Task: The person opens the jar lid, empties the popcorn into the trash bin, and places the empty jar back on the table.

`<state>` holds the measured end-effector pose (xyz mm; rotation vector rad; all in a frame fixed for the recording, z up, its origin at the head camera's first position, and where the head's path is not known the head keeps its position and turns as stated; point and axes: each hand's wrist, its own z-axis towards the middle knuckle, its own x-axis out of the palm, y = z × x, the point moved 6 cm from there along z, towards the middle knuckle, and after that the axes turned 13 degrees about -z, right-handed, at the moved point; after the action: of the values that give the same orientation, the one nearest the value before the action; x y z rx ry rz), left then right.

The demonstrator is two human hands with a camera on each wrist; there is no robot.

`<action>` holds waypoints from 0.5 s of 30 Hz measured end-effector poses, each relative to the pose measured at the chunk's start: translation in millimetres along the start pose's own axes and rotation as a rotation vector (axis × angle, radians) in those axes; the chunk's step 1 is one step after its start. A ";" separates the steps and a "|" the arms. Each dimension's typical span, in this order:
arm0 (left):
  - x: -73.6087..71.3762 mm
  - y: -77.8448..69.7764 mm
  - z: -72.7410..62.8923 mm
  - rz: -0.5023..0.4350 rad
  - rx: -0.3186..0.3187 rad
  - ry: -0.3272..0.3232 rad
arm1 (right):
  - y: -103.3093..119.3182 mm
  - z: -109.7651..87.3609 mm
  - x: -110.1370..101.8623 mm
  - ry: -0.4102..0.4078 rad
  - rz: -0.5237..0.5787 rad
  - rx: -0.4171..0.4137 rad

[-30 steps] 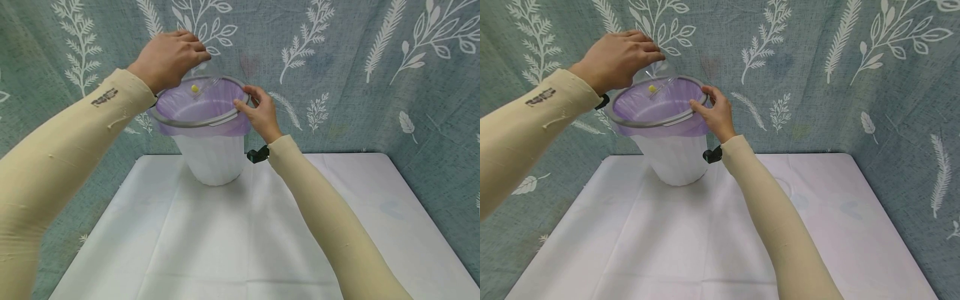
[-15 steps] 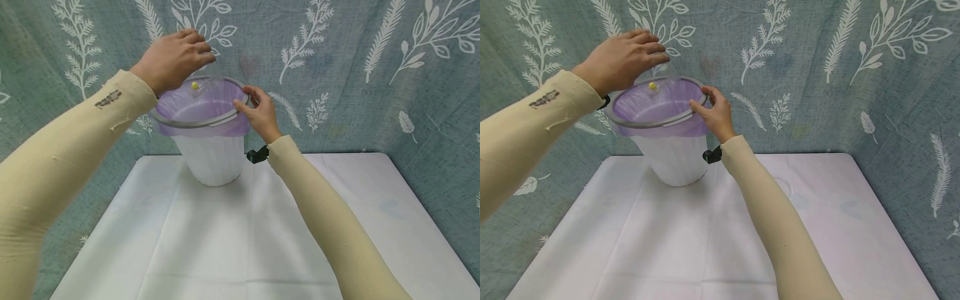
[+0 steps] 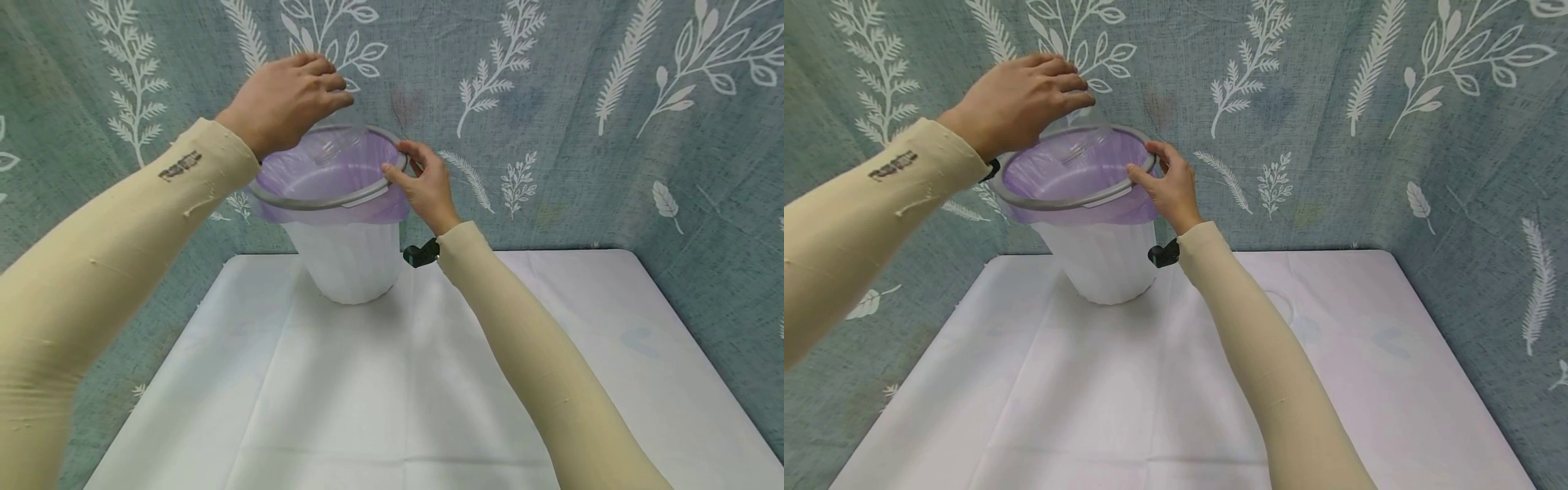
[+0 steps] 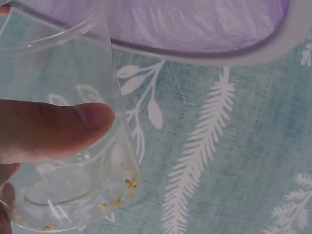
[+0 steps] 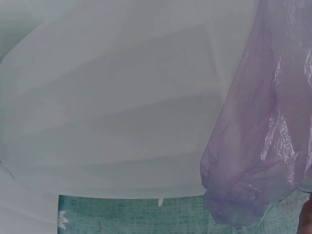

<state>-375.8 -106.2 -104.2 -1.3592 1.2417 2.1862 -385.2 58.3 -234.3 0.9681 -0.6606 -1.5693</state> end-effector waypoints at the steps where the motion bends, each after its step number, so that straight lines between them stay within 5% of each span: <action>1: 0.3 0.4 -0.4 -0.006 -0.005 0.003 | 0.5 -0.3 0.0 0.001 -0.001 0.002; 15: -2.3 15.6 -9.9 -0.114 -0.117 -0.027 | 0.4 -0.3 1.2 0.003 -0.002 0.026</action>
<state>-378.4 -122.7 -96.0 -1.4029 1.0140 2.2206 -384.8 57.1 -234.4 0.9905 -0.6797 -1.5640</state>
